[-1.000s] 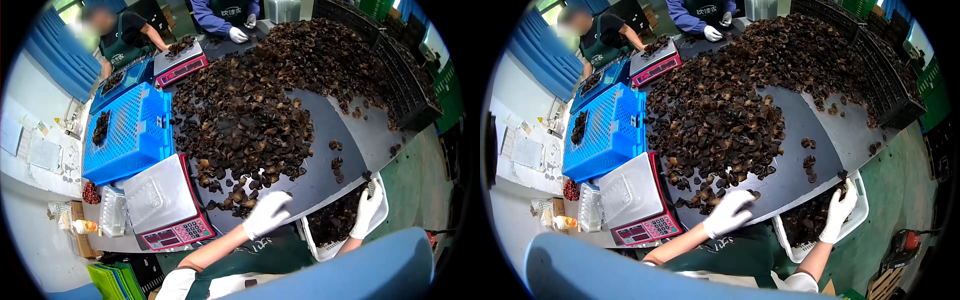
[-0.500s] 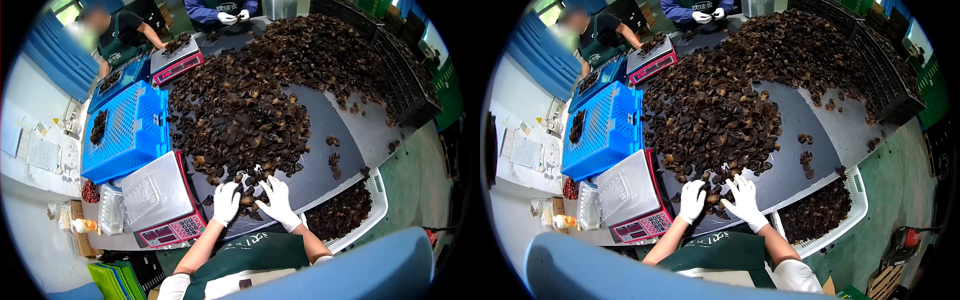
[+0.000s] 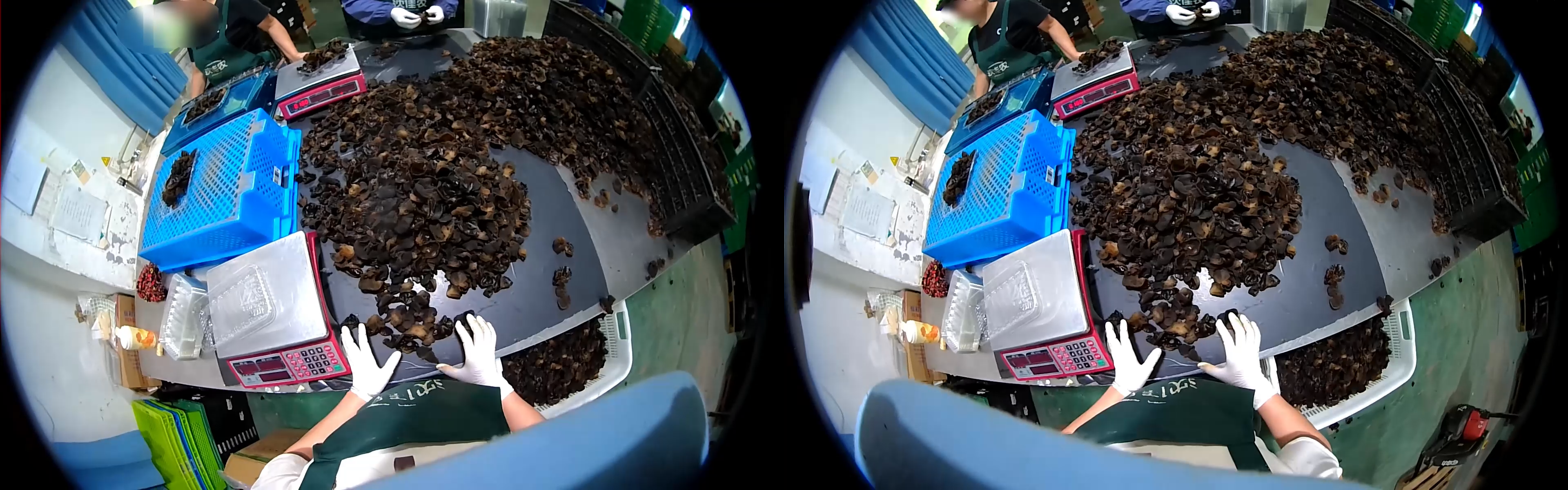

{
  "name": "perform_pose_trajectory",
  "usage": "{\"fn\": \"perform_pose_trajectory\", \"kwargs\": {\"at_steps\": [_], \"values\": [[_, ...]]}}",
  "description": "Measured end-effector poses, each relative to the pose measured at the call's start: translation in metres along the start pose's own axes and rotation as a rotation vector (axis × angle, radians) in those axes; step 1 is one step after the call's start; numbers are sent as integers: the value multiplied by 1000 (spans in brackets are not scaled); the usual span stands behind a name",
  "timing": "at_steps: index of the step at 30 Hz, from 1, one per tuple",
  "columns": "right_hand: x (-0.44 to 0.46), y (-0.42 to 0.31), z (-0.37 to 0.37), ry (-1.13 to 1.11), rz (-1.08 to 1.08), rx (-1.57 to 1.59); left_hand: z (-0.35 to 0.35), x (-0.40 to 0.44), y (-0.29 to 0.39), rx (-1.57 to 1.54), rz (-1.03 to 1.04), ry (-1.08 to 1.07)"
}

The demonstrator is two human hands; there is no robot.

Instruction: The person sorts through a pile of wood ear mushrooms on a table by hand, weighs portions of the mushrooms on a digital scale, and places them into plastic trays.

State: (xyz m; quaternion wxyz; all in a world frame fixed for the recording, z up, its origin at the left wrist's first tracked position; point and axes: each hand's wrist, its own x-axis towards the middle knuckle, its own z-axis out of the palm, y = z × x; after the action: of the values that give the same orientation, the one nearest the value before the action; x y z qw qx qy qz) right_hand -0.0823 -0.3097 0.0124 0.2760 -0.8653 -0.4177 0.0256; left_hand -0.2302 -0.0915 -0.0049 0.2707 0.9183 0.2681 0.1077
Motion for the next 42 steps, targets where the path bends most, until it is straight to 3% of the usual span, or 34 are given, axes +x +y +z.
{"fn": "perform_pose_trajectory", "kwargs": {"at_steps": [6, 11, 12, 20, 25, 30, 32, 34, 38, 40, 42], "values": [[18, -9, 19, -41, 20, 9, 15, 57, -2, -55, -97, 131], [60, -25, 31, -69, -123, 118, 22, 127, -6, -63, 164, 268], [67, -26, 36, -54, -141, 118, 20, 133, -8, -79, 174, 174], [74, -26, 27, -87, -162, 133, 21, 93, 0, -185, 125, 214], [120, -36, 18, 178, -220, 181, 29, 92, 0, -226, 119, 301], [192, -63, 39, -84, -262, 54, 29, 94, 3, -354, 92, 299], [203, -51, 81, -113, -399, 22, 28, 94, 2, -311, 121, 325], [208, -50, 91, -242, -384, -34, 28, 92, -1, -368, 127, 349], [188, -59, 18, -32, -240, 230, 11, 99, 3, -291, 143, 384], [170, -53, -4, 27, 24, 359, 9, 120, 2, -239, 57, 461], [150, -23, -4, 108, 145, 469, 8, 148, -3, -96, 0, 477]]}}
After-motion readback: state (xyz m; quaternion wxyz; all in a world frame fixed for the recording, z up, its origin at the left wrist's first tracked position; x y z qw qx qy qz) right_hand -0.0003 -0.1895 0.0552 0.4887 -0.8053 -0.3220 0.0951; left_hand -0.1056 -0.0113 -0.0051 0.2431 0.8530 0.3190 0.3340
